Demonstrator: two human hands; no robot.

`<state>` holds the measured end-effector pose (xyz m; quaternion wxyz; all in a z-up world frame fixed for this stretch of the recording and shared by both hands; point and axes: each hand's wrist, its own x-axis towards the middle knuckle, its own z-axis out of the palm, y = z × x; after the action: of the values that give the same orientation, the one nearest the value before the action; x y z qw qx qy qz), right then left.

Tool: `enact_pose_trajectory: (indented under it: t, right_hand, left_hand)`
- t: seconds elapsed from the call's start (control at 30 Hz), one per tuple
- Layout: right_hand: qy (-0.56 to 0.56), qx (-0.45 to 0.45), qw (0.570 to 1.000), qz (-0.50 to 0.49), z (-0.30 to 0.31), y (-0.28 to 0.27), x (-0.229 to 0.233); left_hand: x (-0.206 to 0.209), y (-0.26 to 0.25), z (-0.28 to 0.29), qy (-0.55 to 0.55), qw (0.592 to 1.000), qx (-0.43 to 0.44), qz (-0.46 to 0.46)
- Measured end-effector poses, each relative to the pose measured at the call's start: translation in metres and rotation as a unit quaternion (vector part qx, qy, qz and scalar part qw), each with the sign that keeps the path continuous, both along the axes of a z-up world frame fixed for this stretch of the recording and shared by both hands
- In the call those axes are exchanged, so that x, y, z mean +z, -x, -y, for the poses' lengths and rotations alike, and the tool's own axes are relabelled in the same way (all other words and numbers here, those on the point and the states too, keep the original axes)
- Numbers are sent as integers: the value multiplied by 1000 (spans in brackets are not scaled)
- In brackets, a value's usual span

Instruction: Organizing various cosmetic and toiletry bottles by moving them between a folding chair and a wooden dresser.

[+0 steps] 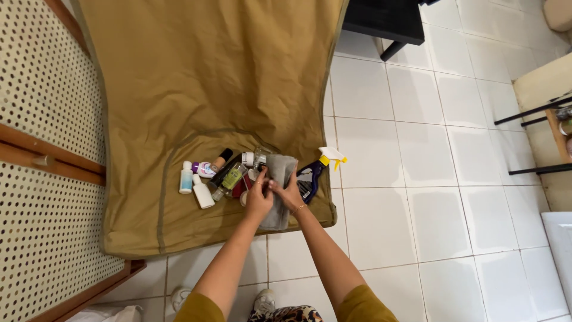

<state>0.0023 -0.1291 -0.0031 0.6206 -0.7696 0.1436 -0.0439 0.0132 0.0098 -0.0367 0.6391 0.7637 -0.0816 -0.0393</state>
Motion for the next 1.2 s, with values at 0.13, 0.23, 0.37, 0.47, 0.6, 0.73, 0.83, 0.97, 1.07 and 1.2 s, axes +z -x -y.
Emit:
enact_pose_trajectory:
  t: [0.13,0.23,0.37,0.47,0.6,0.73,0.83,0.97,1.07,1.2]
  right_hand:
    - [-36,-17,999,-31,-16,-8,24]
    - [-15,-33,996,-77,-20,-9,26]
    - [31,-35,997,-65,-15,-8,-12]
    - [34,-32,998,-40,-13,-6,-36]
    - [12,-39,997,-59,-18,-10,-30]
    - [-6,-53,994,-95,-24,-13,-21]
    - [-1,-55,994,-98,-24,-19,-29]
    - [11,-44,995,-86,-29,-24,-32]
    - [20,-33,996,-82,-33,-29,-35]
    - [-6,-19,994,-105,-47,-38,-29]
  left_hand:
    - [-12,-20,-36,-114,993,33,-5]
    - [-9,-36,-70,-320,942,93,33]
    - [-59,-49,-94,-446,883,114,89]
    - [-121,-58,-98,-464,877,96,83]
    - [-172,-69,-98,-476,875,73,55]
    - [-111,-76,-104,-420,905,68,-7]
    - [-104,-89,-112,-367,923,111,-39]
    - [-137,-108,-124,-392,907,154,4]
    - [-119,-123,-133,-437,896,67,-41]
    - [-103,-134,-137,-546,832,-48,-91]
